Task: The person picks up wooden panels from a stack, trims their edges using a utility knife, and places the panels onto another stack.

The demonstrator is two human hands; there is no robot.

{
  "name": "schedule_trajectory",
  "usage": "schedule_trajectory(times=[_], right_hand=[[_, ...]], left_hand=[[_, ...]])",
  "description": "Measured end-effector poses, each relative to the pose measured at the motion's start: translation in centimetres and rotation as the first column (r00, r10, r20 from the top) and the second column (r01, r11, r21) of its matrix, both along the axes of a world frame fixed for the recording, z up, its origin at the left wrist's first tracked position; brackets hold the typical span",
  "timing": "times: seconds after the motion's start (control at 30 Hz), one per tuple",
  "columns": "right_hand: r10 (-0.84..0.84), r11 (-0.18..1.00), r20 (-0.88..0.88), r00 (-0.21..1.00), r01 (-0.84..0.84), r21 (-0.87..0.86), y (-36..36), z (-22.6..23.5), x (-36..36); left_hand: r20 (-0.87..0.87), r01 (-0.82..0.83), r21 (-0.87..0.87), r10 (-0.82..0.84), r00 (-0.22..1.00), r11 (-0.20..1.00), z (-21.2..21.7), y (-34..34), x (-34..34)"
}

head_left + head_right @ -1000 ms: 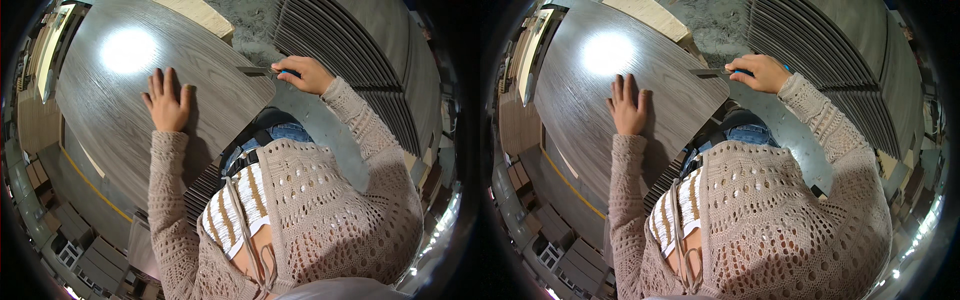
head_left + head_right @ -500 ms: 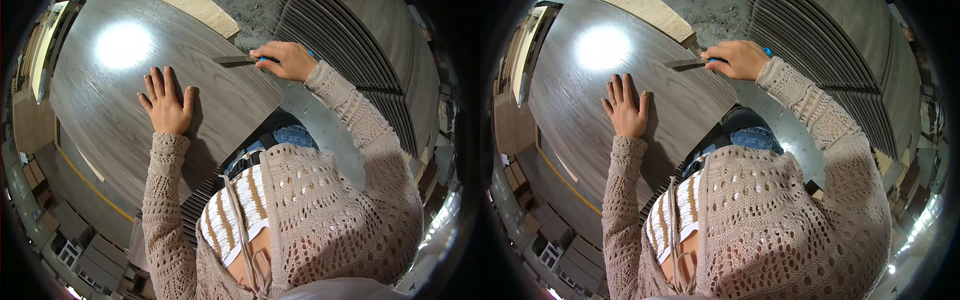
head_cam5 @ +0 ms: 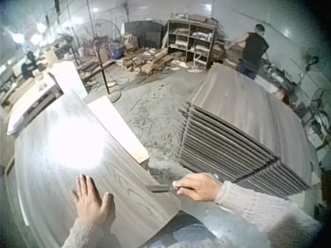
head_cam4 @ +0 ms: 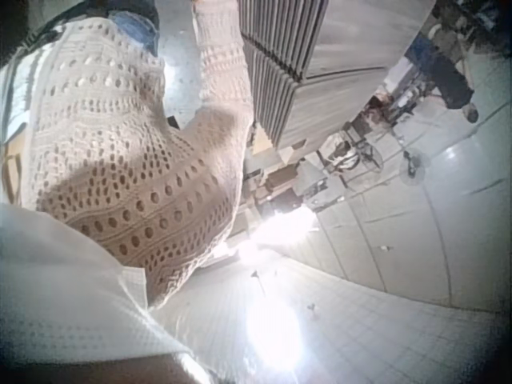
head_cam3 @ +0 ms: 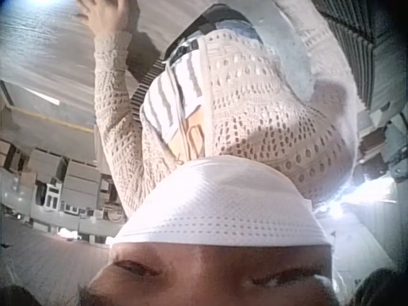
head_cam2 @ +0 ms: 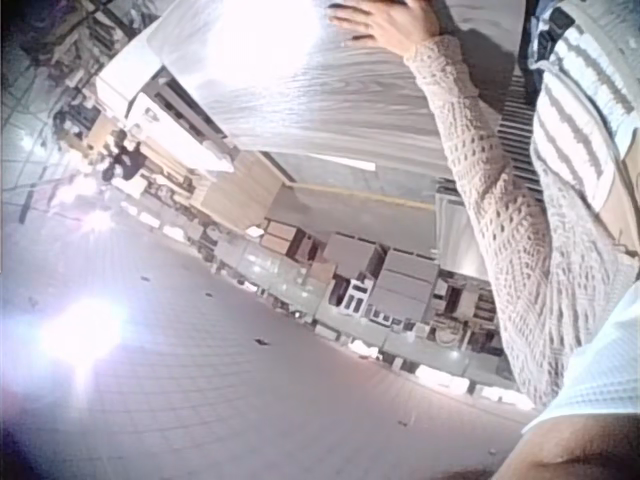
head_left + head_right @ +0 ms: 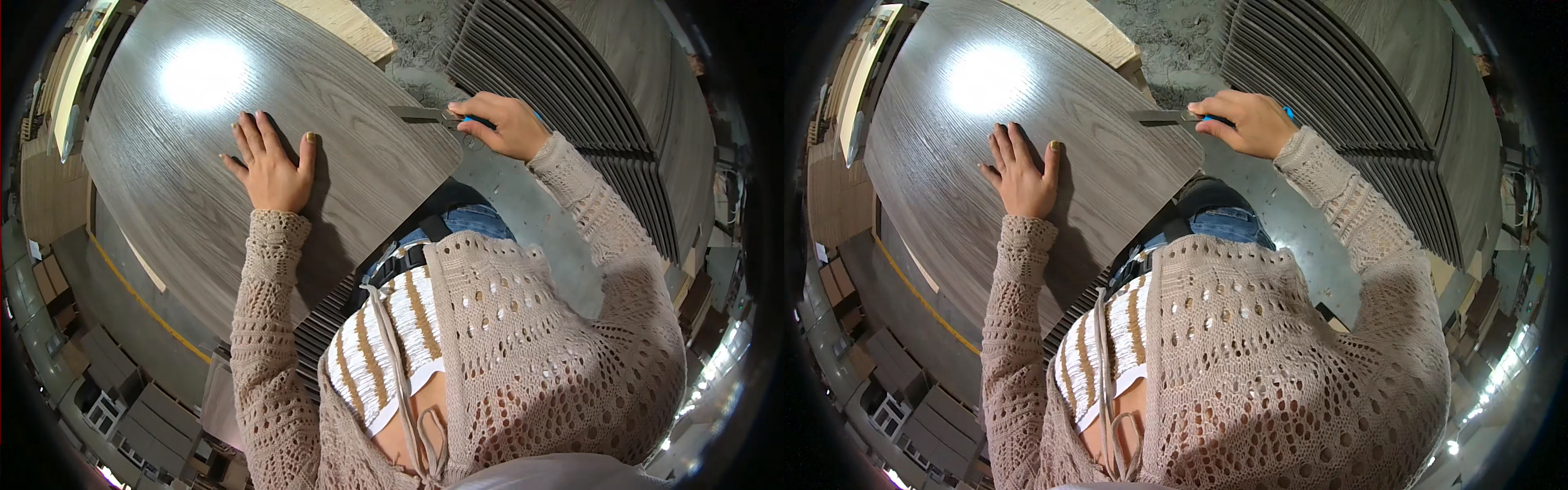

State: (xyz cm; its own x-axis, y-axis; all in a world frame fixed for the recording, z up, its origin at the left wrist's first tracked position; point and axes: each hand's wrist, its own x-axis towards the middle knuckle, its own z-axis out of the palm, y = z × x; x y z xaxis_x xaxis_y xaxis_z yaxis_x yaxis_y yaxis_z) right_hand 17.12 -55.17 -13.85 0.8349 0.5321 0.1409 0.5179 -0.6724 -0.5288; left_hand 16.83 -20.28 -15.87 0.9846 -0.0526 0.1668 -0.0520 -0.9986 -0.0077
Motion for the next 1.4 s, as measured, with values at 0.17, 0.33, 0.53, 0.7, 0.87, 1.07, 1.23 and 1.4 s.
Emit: schedule_trajectory(times=[0.17,0.33,0.53,0.7,0.87,1.07,1.23,1.4], right_hand=[[-0.005,0.997,0.065,0.998,0.010,-0.074,1.0,1.1,2.2],[0.006,0.996,0.179,0.984,0.011,-0.092,0.7,0.2,2.2],[-0.030,0.997,0.241,0.970,0.047,-0.066,3.4,0.0,4.0],[-0.052,0.986,0.277,0.960,0.093,-0.138,5.5,-0.6,8.5],[-0.152,0.984,0.178,0.972,0.166,-0.066,7.1,-2.3,11.9],[-0.142,0.986,-0.267,0.953,0.112,-0.124,4.3,-1.8,11.3],[-0.142,0.972,-0.631,0.763,0.228,0.057,2.4,-4.4,9.4],[-0.152,0.943,-0.706,0.692,0.316,0.107,0.6,-5.4,10.4]], left_hand=[[0.007,0.043,-0.038,-0.043,0.999,0.998,0.3,-0.2,-0.4],[0.023,0.074,-0.058,-0.073,0.997,0.996,0.8,-0.6,-1.0],[0.030,0.102,-0.064,-0.100,0.995,0.993,1.2,-0.5,-1.4],[0.017,0.116,-0.092,-0.115,0.993,0.989,0.9,-1.6,-0.7],[0.040,0.087,-0.122,-0.083,0.996,0.989,-0.2,-0.8,1.1],[0.057,0.079,-0.289,-0.065,0.996,0.954,-1.3,2.8,-2.2],[0.004,-0.568,-0.031,0.569,0.823,0.822,-1.8,10.3,-11.4],[-0.116,-0.849,-0.159,0.845,0.522,0.503,-2.9,11.9,-14.8]])
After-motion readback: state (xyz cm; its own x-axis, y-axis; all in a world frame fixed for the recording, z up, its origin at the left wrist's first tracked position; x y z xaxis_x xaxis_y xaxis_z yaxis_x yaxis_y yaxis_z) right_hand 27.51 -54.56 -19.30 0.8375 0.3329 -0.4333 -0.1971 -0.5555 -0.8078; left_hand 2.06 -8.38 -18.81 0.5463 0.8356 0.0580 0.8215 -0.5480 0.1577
